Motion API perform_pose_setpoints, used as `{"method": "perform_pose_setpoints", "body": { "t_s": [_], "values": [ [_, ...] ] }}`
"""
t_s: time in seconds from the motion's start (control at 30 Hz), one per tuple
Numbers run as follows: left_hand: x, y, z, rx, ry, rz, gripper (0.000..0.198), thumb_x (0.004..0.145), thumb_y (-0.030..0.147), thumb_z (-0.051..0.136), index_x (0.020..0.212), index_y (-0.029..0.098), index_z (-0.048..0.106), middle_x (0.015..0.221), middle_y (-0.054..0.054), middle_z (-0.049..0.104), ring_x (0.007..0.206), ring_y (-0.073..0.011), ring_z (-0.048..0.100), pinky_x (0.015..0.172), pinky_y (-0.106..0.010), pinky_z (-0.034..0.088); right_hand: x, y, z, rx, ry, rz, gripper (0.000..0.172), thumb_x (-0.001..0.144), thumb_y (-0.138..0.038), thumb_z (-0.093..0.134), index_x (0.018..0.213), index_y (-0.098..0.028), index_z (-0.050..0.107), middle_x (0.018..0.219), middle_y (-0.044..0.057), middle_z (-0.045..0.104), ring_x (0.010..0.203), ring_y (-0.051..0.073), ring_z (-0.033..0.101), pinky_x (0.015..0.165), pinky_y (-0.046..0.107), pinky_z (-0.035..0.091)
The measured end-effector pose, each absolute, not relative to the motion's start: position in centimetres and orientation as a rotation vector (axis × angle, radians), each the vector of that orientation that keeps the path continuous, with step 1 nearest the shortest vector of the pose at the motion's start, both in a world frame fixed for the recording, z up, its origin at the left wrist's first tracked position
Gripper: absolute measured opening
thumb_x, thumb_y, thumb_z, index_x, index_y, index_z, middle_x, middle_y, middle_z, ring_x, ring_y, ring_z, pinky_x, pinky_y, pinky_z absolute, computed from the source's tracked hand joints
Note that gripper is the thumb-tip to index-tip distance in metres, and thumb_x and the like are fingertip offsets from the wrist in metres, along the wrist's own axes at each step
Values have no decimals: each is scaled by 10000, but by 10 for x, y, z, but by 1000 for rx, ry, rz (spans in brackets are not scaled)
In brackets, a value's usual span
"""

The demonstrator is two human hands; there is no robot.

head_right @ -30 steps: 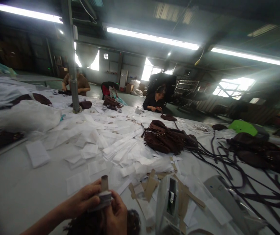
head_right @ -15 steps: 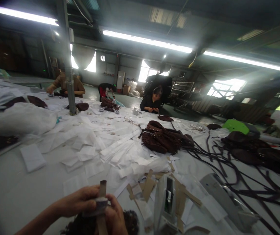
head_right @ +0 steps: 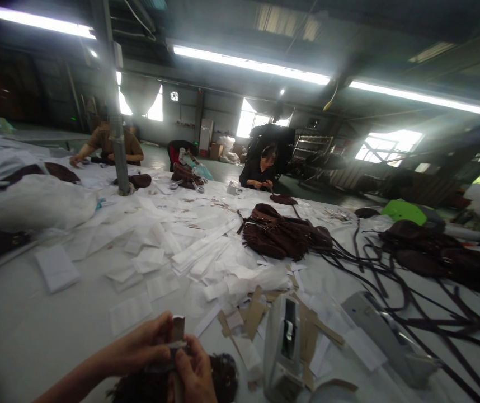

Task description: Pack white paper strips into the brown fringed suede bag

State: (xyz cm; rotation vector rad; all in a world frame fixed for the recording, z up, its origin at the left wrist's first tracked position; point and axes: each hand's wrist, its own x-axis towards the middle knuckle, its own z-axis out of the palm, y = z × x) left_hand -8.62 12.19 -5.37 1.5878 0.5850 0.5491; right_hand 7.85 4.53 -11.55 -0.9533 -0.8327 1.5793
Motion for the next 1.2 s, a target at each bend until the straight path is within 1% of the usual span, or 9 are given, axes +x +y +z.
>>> {"method": "perform_pose_setpoints", "body": {
  "t_s": [0.13,0.17,0.23,0.3,0.47,0.6,0.83,1.03,1.2],
  "values": [
    [-86,122,-52,1486,427,496,284,803,321,658,1021,157,577,945,-18,590,857,-174,523,731,-258,426,77,42,-109,-1007,-830,1585,647,752,-601,667,1189,-154,501,506,-67,565,317,52,421,334,147,316],
    [-86,123,-52,1466,418,490,305,803,342,663,1030,152,591,953,-26,599,863,-180,531,736,-261,426,77,42,-104,-999,-855,1583,628,754,-595,669,1176,-154,523,523,-60,578,338,56,442,364,158,355],
    [-87,124,-52,1452,448,488,323,797,367,675,1021,143,616,924,-27,613,836,-176,537,723,-256,421,77,41,-93,-948,-915,1577,531,778,-542,676,1129,-156,578,605,-38,619,421,63,503,514,203,466],
    [-87,124,-52,1458,501,482,327,784,380,691,996,137,637,882,-20,621,799,-167,536,707,-250,414,77,42,-85,-922,-946,1581,436,797,-487,682,1083,-164,618,685,-27,639,494,66,534,647,238,496],
    [-82,119,-46,1610,578,500,266,833,378,617,987,163,640,872,-4,631,793,-165,539,702,-239,413,75,46,-94,-993,-833,1550,516,736,-568,698,1055,-169,619,581,-34,593,416,87,493,444,208,419],
    [-79,115,-43,1811,599,478,231,884,352,527,1014,188,623,892,-3,634,800,-167,534,752,-253,415,71,46,-106,-951,-763,1494,547,701,-586,717,1049,-174,623,605,-8,617,474,124,556,471,229,441],
    [-83,117,-51,1684,532,535,364,853,423,569,1115,173,610,888,-23,621,804,-181,529,744,-264,427,74,45,-107,-1000,-779,1489,582,686,-579,735,1088,-179,605,605,-16,626,474,123,557,447,211,402],
    [-89,119,-63,1652,560,601,478,829,416,614,1248,204,529,886,-23,598,781,-175,519,717,-267,424,79,46,-110,-925,-804,1555,675,673,-536,772,1178,-199,475,647,-17,662,435,95,541,445,197,390],
    [-89,123,-67,1605,523,599,481,820,448,625,1219,198,528,839,-5,551,732,-148,481,651,-233,399,78,42,-123,-928,-729,1522,818,626,-504,809,1246,-202,369,626,-17,671,405,115,557,432,207,398]
  ]
}}
